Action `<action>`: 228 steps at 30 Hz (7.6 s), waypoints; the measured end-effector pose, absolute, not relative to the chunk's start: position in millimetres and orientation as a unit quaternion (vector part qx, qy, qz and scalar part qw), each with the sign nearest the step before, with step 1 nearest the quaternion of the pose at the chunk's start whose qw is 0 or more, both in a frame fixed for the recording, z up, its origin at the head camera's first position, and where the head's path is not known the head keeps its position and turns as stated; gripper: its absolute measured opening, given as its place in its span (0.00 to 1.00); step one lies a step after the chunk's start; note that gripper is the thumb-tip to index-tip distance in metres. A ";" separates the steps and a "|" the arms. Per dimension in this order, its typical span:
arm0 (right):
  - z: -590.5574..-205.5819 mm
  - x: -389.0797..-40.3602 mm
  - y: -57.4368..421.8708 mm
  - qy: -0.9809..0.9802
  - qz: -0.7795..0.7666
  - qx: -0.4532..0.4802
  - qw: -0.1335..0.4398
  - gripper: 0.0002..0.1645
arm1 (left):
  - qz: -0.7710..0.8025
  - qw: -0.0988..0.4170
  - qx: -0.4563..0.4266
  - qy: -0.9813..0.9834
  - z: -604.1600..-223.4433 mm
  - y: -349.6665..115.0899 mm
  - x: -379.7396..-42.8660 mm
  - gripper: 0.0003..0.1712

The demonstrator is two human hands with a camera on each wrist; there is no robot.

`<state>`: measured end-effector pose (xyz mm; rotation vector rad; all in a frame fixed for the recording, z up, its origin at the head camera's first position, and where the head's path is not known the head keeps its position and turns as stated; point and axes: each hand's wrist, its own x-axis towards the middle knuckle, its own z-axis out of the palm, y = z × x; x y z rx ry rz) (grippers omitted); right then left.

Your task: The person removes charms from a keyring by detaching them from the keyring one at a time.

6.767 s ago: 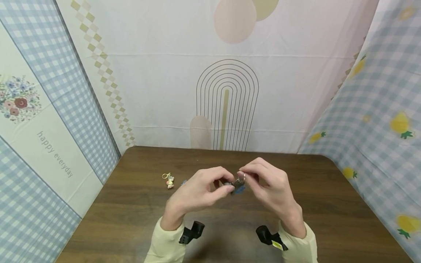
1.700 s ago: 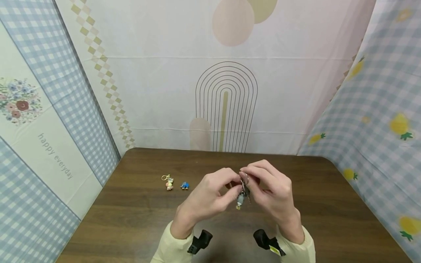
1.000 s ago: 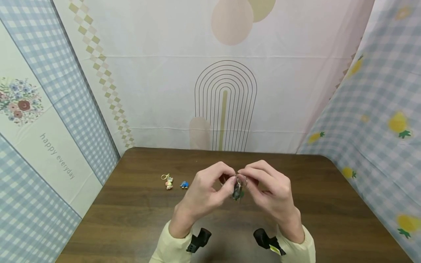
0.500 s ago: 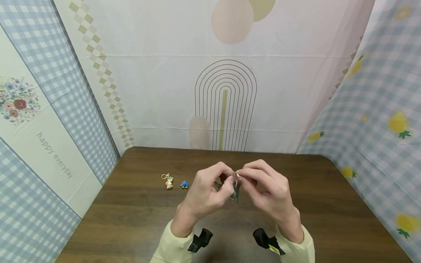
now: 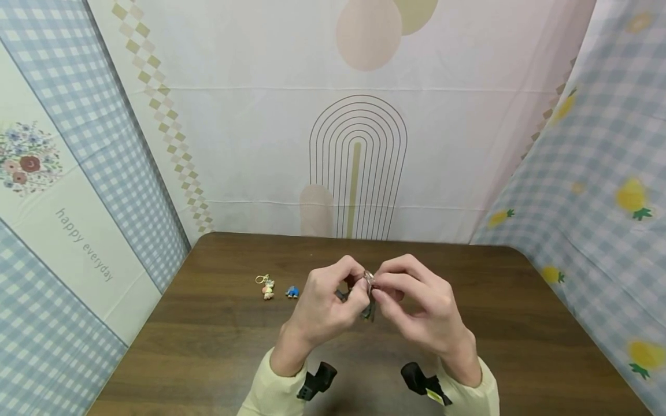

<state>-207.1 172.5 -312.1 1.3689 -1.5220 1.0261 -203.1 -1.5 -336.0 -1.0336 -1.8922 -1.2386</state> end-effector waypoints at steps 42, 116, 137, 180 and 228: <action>-311.6 -205.8 171.6 -0.603 0.412 0.547 0.409 0.10 | -0.475 0.310 -0.407 -0.716 -332.7 -3.4 -199.8 0.04; -322.4 -215.6 188.1 -0.669 0.453 0.511 0.295 0.15 | -0.410 0.299 -0.473 -0.720 -322.4 -4.1 -187.8 0.03; -311.8 -220.0 188.5 -0.606 0.451 0.566 0.329 0.03 | -0.476 0.345 -0.384 -0.712 -324.1 3.4 -198.9 0.03; -312.8 -227.7 186.8 -0.603 0.444 0.549 0.371 0.07 | -0.410 0.340 -0.430 -0.729 -324.1 3.8 -203.8 0.04; -324.1 -242.3 199.4 -0.704 0.409 0.499 0.297 0.16 | -0.364 0.332 -0.426 -0.759 -324.2 7.6 -210.3 0.05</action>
